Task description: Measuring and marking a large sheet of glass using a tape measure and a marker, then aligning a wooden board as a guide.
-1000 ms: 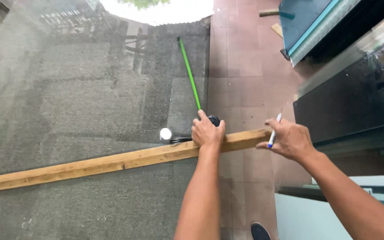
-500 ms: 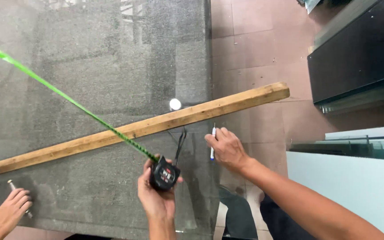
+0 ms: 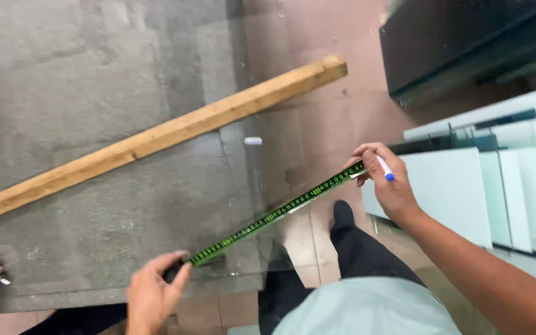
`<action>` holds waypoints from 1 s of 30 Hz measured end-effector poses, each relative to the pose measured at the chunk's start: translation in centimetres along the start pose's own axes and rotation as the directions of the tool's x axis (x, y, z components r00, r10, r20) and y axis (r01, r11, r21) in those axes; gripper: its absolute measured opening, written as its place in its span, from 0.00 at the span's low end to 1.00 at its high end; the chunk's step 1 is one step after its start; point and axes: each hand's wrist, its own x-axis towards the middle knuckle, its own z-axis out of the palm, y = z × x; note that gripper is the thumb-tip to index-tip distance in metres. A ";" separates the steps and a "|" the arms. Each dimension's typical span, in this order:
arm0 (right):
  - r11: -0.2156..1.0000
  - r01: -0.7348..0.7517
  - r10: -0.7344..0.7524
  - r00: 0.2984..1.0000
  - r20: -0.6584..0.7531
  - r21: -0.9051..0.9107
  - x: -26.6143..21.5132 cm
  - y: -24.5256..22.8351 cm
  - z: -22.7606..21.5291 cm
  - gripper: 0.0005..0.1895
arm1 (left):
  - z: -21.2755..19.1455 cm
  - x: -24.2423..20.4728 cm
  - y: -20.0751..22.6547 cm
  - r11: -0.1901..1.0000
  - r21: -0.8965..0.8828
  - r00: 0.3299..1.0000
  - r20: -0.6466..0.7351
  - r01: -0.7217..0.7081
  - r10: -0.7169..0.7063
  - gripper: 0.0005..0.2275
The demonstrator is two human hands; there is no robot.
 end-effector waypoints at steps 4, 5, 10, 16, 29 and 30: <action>0.987 -0.147 0.155 0.978 -0.139 0.065 -6.9 1.6 -3.0 0.25 | -5.8 7.8 3.9 0.885 0.353 0.949 0.204 -0.302 0.242 0.22; 0.981 -0.191 0.184 0.974 -0.130 -0.038 -9.0 2.1 -3.0 0.20 | -6.5 9.8 5.4 0.810 0.402 0.899 0.281 -0.428 0.336 0.22; 0.947 -0.292 0.294 0.956 -0.005 -0.137 -20.2 6.2 2.3 0.15 | -7.3 14.3 12.8 0.568 0.399 0.691 0.477 -0.720 0.542 0.20; 0.896 -0.188 0.197 0.980 -0.019 -0.401 -30.5 8.9 3.9 0.22 | -5.1 16.0 15.2 0.491 0.127 0.467 0.577 -0.862 0.670 0.23; 0.809 -0.397 0.298 0.912 -0.281 -0.432 -36.7 10.9 6.6 0.14 | 1.5 14.5 10.5 0.500 -0.337 0.442 0.237 -0.798 0.865 0.27; 0.800 -0.406 0.311 0.910 -0.273 -0.443 -36.9 11.4 6.7 0.14 | 1.6 14.8 9.9 0.455 -0.296 0.384 0.268 -0.840 0.884 0.28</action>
